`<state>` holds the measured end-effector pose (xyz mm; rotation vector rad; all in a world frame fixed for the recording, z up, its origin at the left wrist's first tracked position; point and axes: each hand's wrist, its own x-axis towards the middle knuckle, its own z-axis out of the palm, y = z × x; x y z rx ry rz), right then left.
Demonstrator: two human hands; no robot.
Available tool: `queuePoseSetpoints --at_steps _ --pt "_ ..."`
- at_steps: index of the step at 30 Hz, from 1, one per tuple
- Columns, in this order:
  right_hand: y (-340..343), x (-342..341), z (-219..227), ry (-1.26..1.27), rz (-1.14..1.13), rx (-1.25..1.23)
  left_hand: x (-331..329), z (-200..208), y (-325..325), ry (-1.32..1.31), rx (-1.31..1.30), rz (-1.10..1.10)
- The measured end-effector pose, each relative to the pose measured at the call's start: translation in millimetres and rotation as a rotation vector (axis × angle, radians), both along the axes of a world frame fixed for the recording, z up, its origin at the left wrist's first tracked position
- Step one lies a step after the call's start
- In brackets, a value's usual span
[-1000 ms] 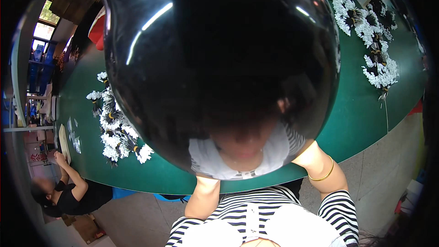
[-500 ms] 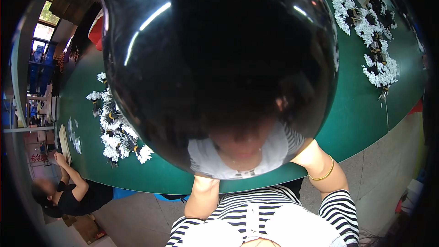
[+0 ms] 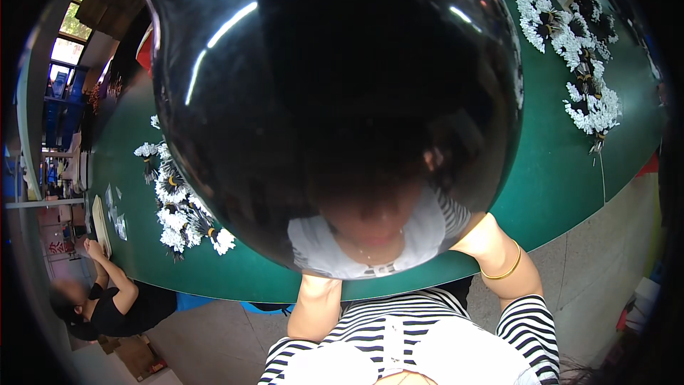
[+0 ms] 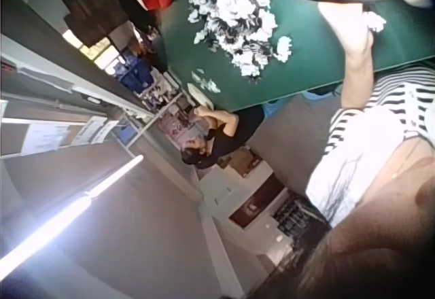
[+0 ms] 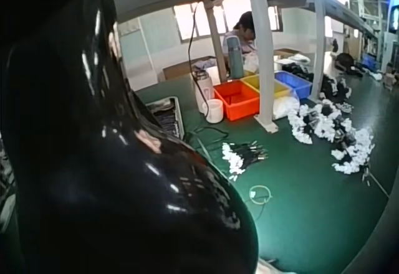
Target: Assembling electronic wiring and plastic connectors at a factory workstation.
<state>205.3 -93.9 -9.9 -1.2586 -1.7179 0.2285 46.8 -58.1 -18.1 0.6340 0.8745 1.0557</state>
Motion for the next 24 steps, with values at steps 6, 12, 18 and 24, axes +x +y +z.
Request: queuePoseSetpoints --at_steps 6,12,18,24 --pt "-1 1 0 0.004 -0.005 -0.005 -2 0 1 0.082 -0.03 0.0" --pt "0 -1 0 0.366 0.024 -0.161 -6 -3 6 0.099 0.125 -0.185" --pt "1 1 25 0.763 0.157 -0.362 -12 -1 4 0.136 0.142 -0.421" --pt "3 5 -5 0.948 0.281 -0.478 -11 -5 7 -0.064 0.138 -0.371"
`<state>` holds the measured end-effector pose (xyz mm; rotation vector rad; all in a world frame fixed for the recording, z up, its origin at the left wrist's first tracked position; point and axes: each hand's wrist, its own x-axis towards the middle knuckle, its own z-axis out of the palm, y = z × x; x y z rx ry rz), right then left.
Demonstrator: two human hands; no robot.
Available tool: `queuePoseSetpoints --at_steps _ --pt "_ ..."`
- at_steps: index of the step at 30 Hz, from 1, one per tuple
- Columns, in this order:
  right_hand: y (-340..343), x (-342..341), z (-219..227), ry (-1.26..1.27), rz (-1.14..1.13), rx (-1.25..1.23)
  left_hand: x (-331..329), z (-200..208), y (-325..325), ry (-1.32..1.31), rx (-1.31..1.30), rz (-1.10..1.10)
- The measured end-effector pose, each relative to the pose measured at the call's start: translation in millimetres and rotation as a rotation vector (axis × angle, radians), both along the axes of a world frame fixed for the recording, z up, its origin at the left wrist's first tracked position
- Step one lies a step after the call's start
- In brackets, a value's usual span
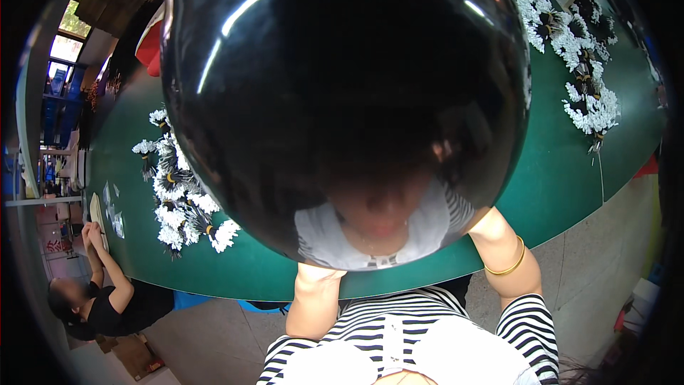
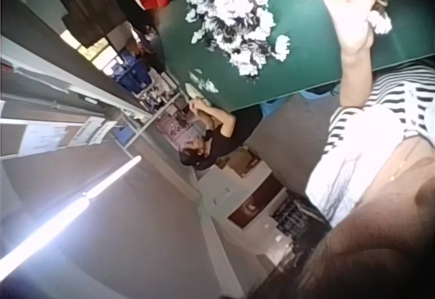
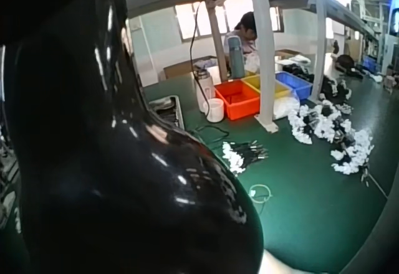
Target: Assembling electronic wiring and plastic connectors at a factory workstation.
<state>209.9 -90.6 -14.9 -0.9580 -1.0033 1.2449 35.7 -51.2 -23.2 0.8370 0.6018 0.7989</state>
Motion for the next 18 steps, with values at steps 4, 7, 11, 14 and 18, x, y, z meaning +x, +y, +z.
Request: queuePoseSetpoints --at_steps 4,7,11,14,18 --pt "0 3 5 -0.033 0.001 -0.021 -3 1 2 0.057 -0.039 0.008" --pt "0 3 2 -0.039 -0.003 -0.023 -1 4 0 0.109 -0.059 0.03" --pt "1 0 7 0.109 -0.026 -0.06 -2 3 0 0.181 -0.067 0.028" --pt "-1 0 12 0.015 0.007 0.019 1 4 -3 0.165 0.001 0.059" --pt "-2 0 7 -0.071 -0.045 -0.02 0 5 -3 0.196 0.103 -0.022"
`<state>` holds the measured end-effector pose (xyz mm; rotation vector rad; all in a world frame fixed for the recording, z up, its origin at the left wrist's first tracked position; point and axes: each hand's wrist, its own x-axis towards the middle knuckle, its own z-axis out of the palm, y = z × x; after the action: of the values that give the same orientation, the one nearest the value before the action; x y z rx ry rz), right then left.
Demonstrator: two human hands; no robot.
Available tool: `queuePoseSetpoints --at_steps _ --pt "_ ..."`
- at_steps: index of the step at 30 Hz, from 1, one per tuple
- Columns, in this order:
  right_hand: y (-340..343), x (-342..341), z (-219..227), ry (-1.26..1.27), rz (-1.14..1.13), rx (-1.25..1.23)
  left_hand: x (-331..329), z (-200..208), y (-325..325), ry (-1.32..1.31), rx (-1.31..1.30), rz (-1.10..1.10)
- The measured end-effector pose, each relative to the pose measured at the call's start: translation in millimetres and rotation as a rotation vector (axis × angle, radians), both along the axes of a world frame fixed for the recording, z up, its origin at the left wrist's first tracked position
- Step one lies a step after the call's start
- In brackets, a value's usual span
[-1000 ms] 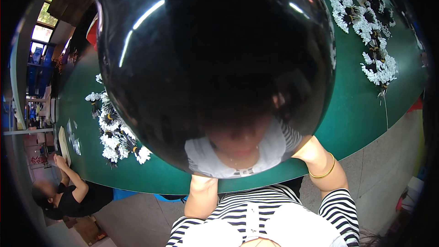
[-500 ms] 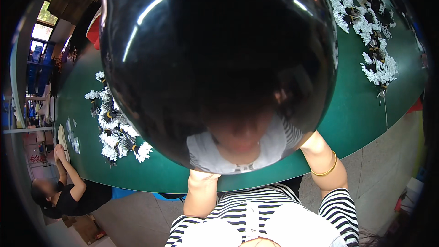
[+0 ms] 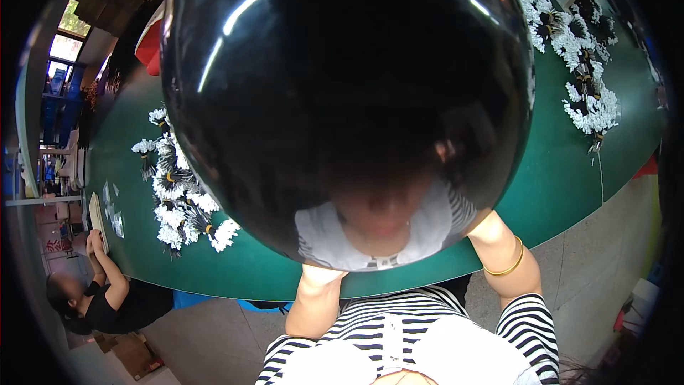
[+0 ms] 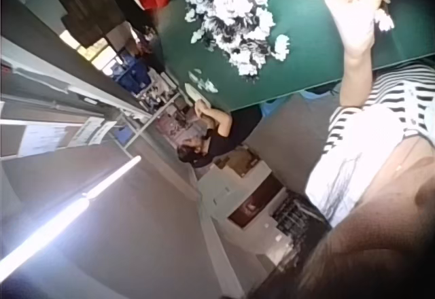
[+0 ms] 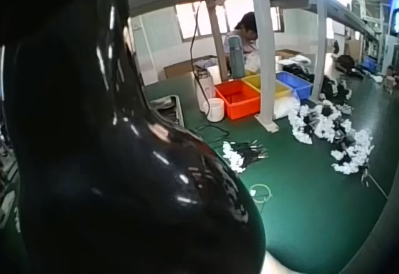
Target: Assembling electronic wiring and plastic connectors at a factory workstation.
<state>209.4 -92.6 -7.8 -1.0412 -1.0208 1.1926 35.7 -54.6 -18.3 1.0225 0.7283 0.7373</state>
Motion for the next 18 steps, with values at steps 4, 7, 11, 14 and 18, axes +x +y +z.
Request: queuePoseSetpoints --at_steps 4,7,11,14,18 --pt "0 0 -1 -0.014 -0.032 -0.022 -1 -3 -1 -0.051 0.022 0.037" --pt "-1 3 11 -0.07 -0.016 -0.075 1 -3 -3 -0.043 -0.023 0.09" --pt "0 2 6 -0.084 -0.022 -0.129 -6 -18 0 -0.102 -0.027 0.035" --pt "3 1 -8 -0.048 -0.084 0.034 -13 -36 1 -0.251 -0.155 0.286" --pt "0 3 0 0.024 0.007 0.002 -12 -22 3 -0.095 0.369 0.101"
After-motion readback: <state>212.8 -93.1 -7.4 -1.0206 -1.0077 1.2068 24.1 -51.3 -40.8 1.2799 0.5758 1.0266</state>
